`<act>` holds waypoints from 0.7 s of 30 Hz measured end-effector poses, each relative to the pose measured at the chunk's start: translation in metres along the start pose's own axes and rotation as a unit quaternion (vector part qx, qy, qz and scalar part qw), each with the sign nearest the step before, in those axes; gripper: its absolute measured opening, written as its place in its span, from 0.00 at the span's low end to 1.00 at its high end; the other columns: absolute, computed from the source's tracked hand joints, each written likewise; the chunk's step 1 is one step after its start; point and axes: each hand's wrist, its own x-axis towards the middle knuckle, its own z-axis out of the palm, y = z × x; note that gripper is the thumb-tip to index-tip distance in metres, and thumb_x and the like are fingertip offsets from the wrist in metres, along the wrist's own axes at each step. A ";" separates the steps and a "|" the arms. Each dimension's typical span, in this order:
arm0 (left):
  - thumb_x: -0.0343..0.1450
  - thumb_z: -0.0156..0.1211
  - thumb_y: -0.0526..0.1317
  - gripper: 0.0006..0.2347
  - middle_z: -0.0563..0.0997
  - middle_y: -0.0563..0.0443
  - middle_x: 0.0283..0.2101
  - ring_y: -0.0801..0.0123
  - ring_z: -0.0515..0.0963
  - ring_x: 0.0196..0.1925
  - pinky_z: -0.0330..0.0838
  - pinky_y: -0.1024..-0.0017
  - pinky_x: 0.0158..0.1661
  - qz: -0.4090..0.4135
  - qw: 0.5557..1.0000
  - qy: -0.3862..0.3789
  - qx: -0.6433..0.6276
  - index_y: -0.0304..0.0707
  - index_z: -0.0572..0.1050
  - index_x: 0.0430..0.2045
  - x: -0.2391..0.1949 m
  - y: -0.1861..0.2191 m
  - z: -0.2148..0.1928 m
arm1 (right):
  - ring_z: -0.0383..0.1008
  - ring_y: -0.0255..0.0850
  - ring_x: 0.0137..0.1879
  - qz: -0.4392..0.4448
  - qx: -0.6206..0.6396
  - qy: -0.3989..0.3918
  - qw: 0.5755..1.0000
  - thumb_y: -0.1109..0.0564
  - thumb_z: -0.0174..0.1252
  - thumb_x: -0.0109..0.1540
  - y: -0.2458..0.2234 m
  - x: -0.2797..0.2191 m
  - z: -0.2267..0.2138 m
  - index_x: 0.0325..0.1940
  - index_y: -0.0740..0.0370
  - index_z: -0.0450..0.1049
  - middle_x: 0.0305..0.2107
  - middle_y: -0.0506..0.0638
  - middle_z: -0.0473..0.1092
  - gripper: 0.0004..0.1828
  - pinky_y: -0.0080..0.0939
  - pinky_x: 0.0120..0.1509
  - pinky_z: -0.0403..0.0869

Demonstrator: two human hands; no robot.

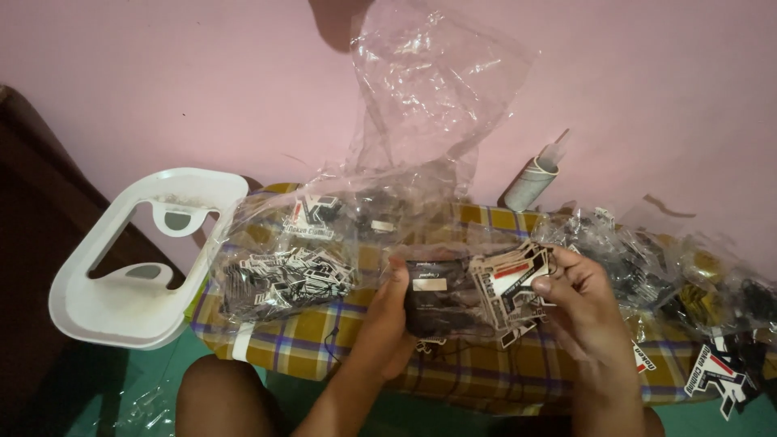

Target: The person sits on the floor and packs small, identical stickers into clear plastic bags. They gather loose stickers from a pile on a plaid-covered surface, place them into a bag, and then seal the bag. The process is repeated for multiple bags.

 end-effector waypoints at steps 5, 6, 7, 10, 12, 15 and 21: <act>0.76 0.34 0.57 0.28 0.79 0.30 0.55 0.43 0.80 0.54 0.80 0.58 0.35 0.045 0.988 -0.146 -0.033 0.34 0.70 0.61 0.024 -0.022 -0.026 | 0.77 0.45 0.41 -0.082 -0.073 0.094 0.989 0.65 0.66 0.53 -0.005 -0.005 0.015 0.51 0.74 0.75 0.38 0.58 0.77 0.22 0.44 0.47 0.80; 0.76 0.34 0.57 0.28 0.79 0.30 0.55 0.43 0.80 0.54 0.80 0.58 0.35 0.044 0.988 -0.146 -0.033 0.34 0.70 0.61 0.025 -0.022 -0.026 | 0.77 0.45 0.41 -0.082 -0.073 0.094 0.989 0.65 0.66 0.53 -0.007 -0.006 0.018 0.51 0.74 0.75 0.38 0.58 0.77 0.22 0.44 0.47 0.80; 0.75 0.36 0.59 0.29 0.79 0.33 0.58 0.43 0.80 0.56 0.81 0.56 0.37 0.016 0.988 -0.149 -0.037 0.38 0.69 0.63 0.026 -0.022 -0.026 | 0.77 0.42 0.37 -0.098 -0.150 0.108 0.978 0.62 0.67 0.52 -0.009 -0.008 0.021 0.52 0.72 0.75 0.38 0.58 0.78 0.24 0.41 0.41 0.80; 0.72 0.41 0.62 0.31 0.78 0.36 0.60 0.46 0.80 0.57 0.82 0.57 0.38 -0.004 0.981 -0.188 -0.042 0.43 0.67 0.65 0.029 -0.025 -0.034 | 0.80 0.43 0.40 -0.158 -0.237 0.089 0.955 0.63 0.69 0.50 -0.005 -0.013 0.014 0.53 0.68 0.75 0.41 0.58 0.79 0.26 0.39 0.43 0.83; 0.71 0.44 0.62 0.31 0.78 0.36 0.59 0.48 0.80 0.56 0.82 0.61 0.38 0.005 0.974 -0.222 -0.044 0.45 0.67 0.66 0.033 -0.029 -0.039 | 0.83 0.46 0.47 -0.201 -0.246 0.054 0.946 0.66 0.70 0.49 -0.005 -0.018 0.014 0.52 0.68 0.75 0.45 0.58 0.79 0.26 0.39 0.50 0.85; 0.71 0.50 0.57 0.27 0.81 0.37 0.53 0.48 0.82 0.50 0.82 0.54 0.38 0.006 0.978 -0.205 -0.047 0.41 0.70 0.62 0.034 -0.030 -0.040 | 0.83 0.49 0.47 -0.242 -0.235 0.040 0.940 0.73 0.70 0.43 -0.003 -0.021 0.009 0.48 0.68 0.78 0.44 0.62 0.79 0.28 0.40 0.52 0.87; 0.68 0.56 0.58 0.27 0.83 0.37 0.49 0.49 0.84 0.44 0.83 0.58 0.31 -0.029 0.983 -0.178 -0.024 0.40 0.74 0.57 0.028 -0.024 -0.033 | 0.85 0.49 0.49 -0.491 -0.363 -0.117 0.783 0.51 0.75 0.48 -0.002 -0.014 0.000 0.39 0.64 0.79 0.40 0.53 0.79 0.21 0.52 0.65 0.83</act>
